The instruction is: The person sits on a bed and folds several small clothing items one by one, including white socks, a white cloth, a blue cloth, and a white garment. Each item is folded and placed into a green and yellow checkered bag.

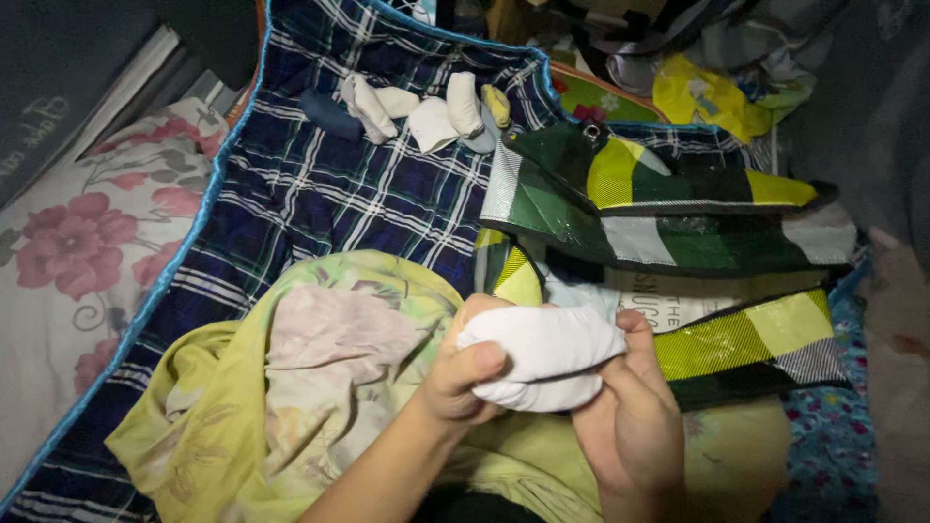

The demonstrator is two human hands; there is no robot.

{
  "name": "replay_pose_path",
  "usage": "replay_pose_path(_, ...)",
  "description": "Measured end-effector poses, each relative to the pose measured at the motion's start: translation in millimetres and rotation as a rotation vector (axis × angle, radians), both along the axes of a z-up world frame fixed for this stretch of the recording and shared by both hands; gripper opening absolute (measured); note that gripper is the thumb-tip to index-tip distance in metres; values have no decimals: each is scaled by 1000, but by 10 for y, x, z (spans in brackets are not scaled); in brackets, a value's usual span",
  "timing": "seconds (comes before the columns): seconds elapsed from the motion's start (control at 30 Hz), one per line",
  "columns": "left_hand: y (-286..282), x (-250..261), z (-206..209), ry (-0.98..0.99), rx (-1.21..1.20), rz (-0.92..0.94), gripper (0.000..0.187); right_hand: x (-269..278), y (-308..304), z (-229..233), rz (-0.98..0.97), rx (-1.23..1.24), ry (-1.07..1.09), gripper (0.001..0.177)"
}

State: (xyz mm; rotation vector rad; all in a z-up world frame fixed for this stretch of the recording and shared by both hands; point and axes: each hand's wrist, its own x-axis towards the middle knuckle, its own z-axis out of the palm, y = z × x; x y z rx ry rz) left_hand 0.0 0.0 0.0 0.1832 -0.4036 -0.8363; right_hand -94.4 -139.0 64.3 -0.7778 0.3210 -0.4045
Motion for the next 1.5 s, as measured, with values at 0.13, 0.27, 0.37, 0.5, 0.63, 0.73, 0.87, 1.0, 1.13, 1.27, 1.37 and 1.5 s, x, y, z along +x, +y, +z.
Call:
replay_pose_path(0.13, -27, 33, 356, 23, -33, -9, 64, -52, -138, -7, 36, 237, 13, 43)
replay_pose_path(0.27, -74, -4, 515, 30, 105, -50, 66, -177, -109, 58, -65, -407, 51, 62)
replay_pose_path(0.37, -86, -10, 524, -41, 178, -92, 63, -202, -33, 158, -171, -969, -9, 74)
replay_pose_path(0.5, -154, 40, 521, 10, 196, -164, 53, -238, -21, 358, -510, -1716, 99, 54)
replay_pose_path(0.63, -286, -50, 523, 183, 249, -42, 42, -300, 152, 255, -242, -580, -68, 34)
replay_pose_path(0.73, -379, -99, 490, 293, 371, 46, 31, -253, 200, 24, -154, -1101, -197, 30)
replay_pose_path(0.87, -346, -116, 387, 267, 295, 17, 29, -326, 119, -110, 54, -1016, -150, 26)
replay_pose_path(1.0, -263, -20, 356, 438, 275, -166, 40, -239, -111, -33, 111, -465, -232, 36)
replay_pose_path(1.13, -183, 45, 460, 554, 186, -229, 38, -126, -375, 139, 214, -23, -322, 50)
replay_pose_path(1.27, -173, 35, 594, 431, 19, -163, 36, -117, -382, 209, 213, -320, -252, 61)
replay_pose_path(1.37, -207, -48, 668, 290, -138, -77, 34, -79, -224, 119, -105, -456, -128, 55)
replay_pose_path(1.5, -179, -57, 749, 115, 185, 65, 33, 21, 15, -22, -334, -369, 23, 27)
